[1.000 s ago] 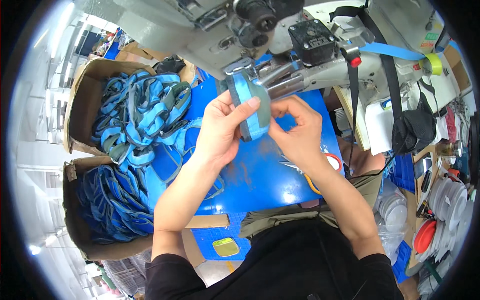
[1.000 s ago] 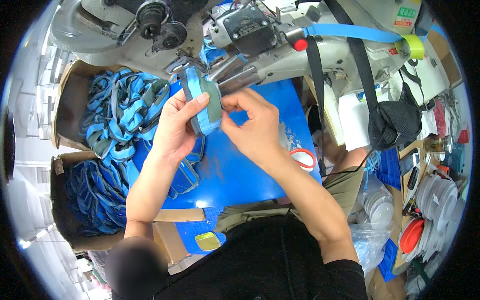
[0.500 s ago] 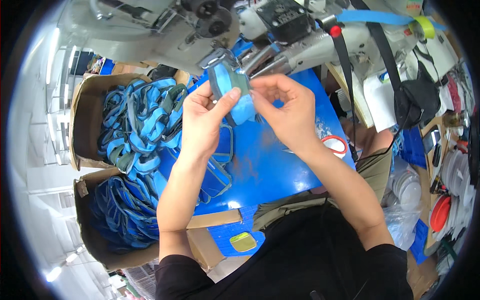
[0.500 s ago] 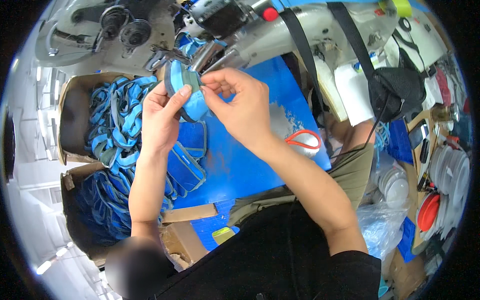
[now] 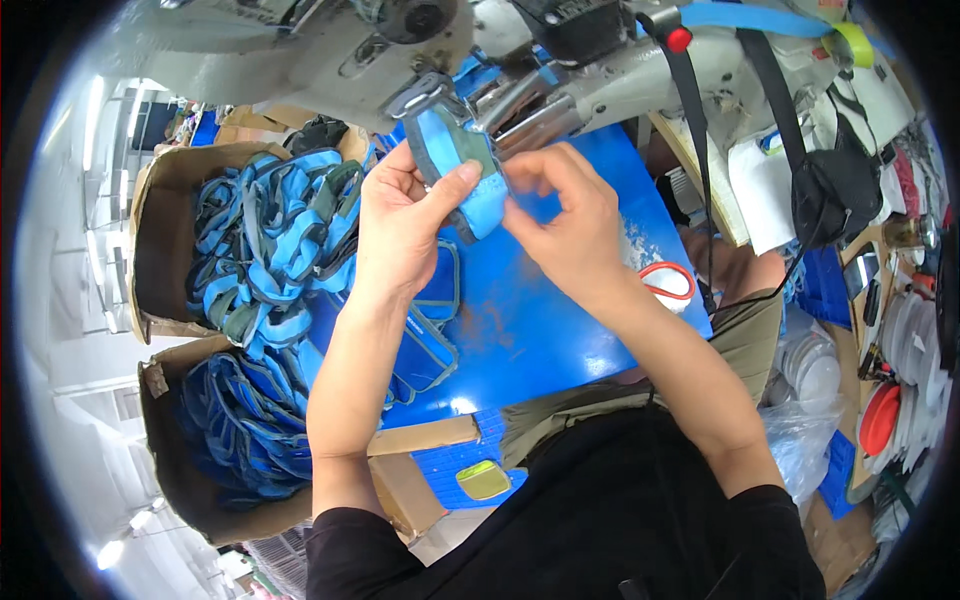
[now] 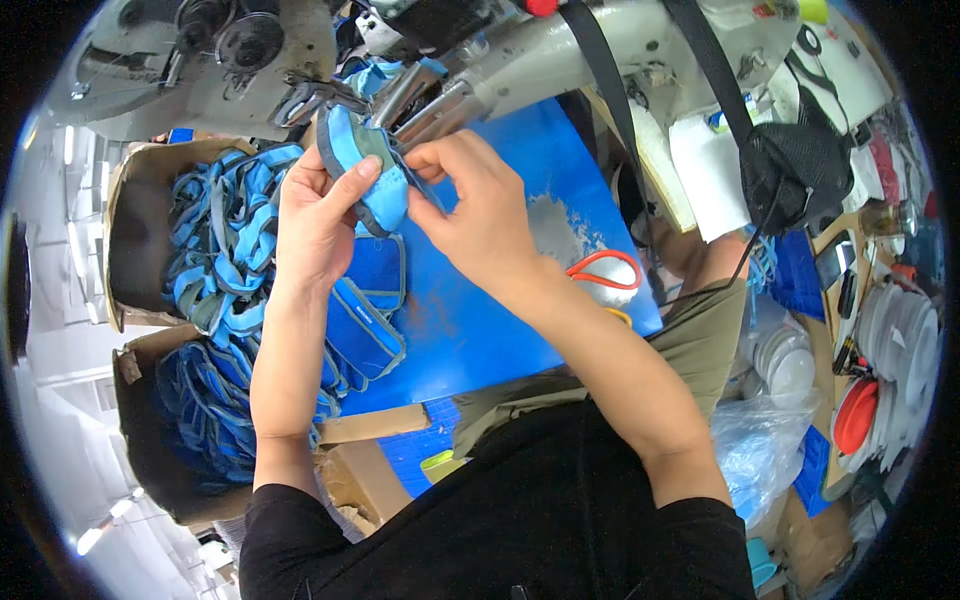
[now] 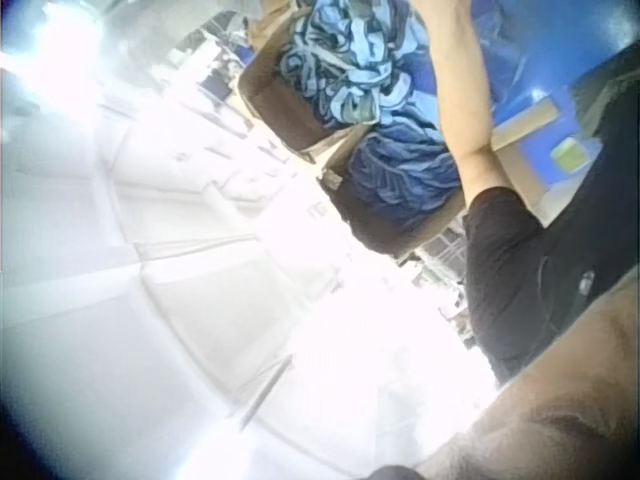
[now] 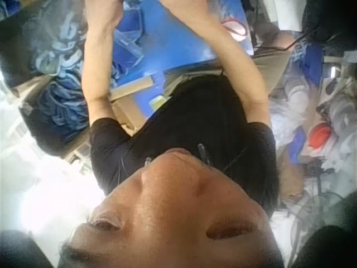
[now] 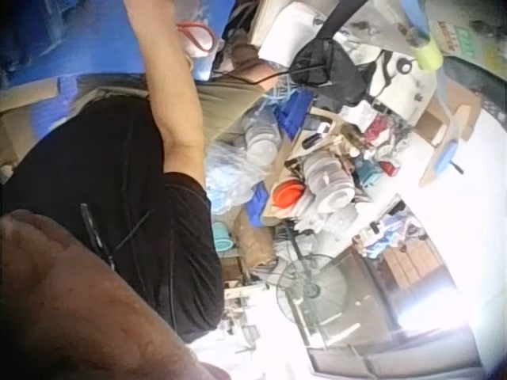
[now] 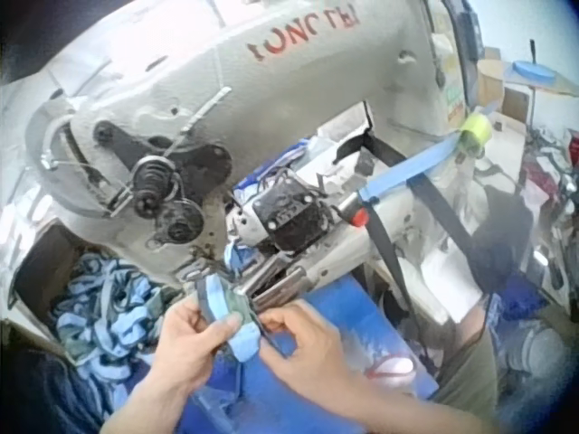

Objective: The person sews blue fabric pouches using a sewing machine, then trims excess threads with scissors. They repeatedly pick up pouches from a pile, align them under the machine, sew along the edges, and trim the threads before placing the finished items aside.

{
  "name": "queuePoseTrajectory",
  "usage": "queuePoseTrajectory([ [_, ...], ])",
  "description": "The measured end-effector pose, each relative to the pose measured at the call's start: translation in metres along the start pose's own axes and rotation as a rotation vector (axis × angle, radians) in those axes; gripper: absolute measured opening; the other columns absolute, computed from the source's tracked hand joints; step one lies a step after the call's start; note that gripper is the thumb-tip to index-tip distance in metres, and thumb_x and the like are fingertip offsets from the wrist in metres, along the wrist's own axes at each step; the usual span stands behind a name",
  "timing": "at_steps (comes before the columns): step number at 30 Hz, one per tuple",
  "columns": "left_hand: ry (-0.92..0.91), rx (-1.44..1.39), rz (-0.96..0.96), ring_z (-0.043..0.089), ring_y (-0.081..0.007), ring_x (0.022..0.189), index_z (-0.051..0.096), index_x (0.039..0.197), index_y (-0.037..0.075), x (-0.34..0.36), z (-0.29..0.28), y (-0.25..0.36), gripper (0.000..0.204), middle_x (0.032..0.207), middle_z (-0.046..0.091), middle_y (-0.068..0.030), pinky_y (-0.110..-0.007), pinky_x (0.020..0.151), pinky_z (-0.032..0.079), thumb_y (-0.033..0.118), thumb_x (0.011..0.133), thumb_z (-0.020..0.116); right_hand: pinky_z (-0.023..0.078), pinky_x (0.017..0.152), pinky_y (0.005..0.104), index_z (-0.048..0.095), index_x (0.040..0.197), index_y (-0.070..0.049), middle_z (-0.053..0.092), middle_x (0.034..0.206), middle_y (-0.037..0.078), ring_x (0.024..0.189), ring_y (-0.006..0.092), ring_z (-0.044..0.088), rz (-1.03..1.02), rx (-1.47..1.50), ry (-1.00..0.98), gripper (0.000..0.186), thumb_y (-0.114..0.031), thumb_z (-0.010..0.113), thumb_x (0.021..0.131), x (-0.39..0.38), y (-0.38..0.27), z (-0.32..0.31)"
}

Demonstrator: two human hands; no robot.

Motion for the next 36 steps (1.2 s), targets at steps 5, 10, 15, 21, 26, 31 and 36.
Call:
queuePoseTrajectory([
  [5,-0.005,-0.046,-0.001,0.070,-0.0117,0.092,0.066,0.117,0.000,0.002,0.005,0.000,0.029,0.107,0.074,-0.0079,-0.029,0.085,0.058,-0.003,0.089,0.074,0.051,0.071,0.0270,0.070,0.099,-0.003,0.067,0.087,0.004,0.079,0.0121,0.063,0.118,0.125,-0.029,0.020,0.000,0.079,0.081,-0.005,0.020,0.007],
  [10,0.020,-0.058,-0.014,0.071,-0.0125,0.090,0.065,0.115,-0.001,0.001,0.006,0.000,0.029,0.104,0.074,-0.0077,-0.029,0.083,0.059,-0.002,0.088,0.076,0.054,0.069,0.0268,0.073,0.103,-0.004,0.071,0.083,0.004,0.075,0.0112,0.067,0.202,0.211,-0.083,0.021,-0.002,0.078,0.083,-0.008,0.028,0.008],
  [15,0.055,-0.054,-0.095,0.071,-0.0128,0.090,0.063,0.116,-0.001,0.002,0.006,-0.001,0.033,0.104,0.074,-0.0083,-0.029,0.085,0.059,0.002,0.087,0.080,0.055,0.070,0.0254,0.073,0.107,0.000,0.073,0.087,0.003,0.077,0.0078,0.066,0.482,0.482,-0.179,0.022,-0.003,0.077,0.086,0.001,0.029,0.010],
  [21,0.101,-0.039,-0.022,0.071,-0.0136,0.097,0.061,0.120,0.001,-0.009,0.011,0.005,0.032,0.108,0.074,-0.0084,-0.030,0.089,0.057,0.005,0.092,0.076,0.054,0.068,0.0266,0.074,0.110,-0.001,0.072,0.085,0.005,0.075,0.0102,0.067,0.456,0.422,-0.257,0.028,-0.007,0.078,0.083,0.007,0.022,0.007],
  [26,0.056,-0.308,-0.147,0.072,-0.0179,0.103,0.061,0.123,0.002,-0.019,0.013,-0.006,0.024,0.116,0.072,-0.0107,-0.034,0.091,0.060,0.010,0.102,0.065,0.054,0.066,0.0291,0.074,0.110,-0.002,0.071,0.082,0.006,0.072,0.0130,0.066,0.415,0.395,-0.263,0.030,-0.010,0.077,0.081,-0.003,0.027,0.005],
  [31,0.074,-0.425,-0.282,0.072,-0.0167,0.098,0.061,0.122,0.003,-0.023,0.015,-0.024,0.022,0.113,0.072,-0.0082,-0.032,0.088,0.060,0.015,0.104,0.062,0.054,0.066,0.0298,0.075,0.110,-0.003,0.071,0.081,0.006,0.072,0.0130,0.066,0.446,0.427,-0.286,0.029,-0.010,0.076,0.082,-0.007,0.024,0.004],
  [36,0.121,-0.322,-0.209,0.074,-0.0164,0.089,0.065,0.114,0.002,-0.023,0.022,-0.018,0.018,0.102,0.074,-0.0083,-0.032,0.082,0.061,0.011,0.098,0.070,0.053,0.065,0.0284,0.075,0.110,-0.004,0.071,0.082,0.006,0.072,0.0121,0.066,0.462,0.477,-0.276,0.028,-0.008,0.075,0.083,-0.010,0.026,0.005],
])
Point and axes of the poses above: each hand's wrist, its own x-axis towards the middle knuckle, its own z-axis out of the palm, y = z × x, the point moved 10 cm from there along x, towards the middle knuckle
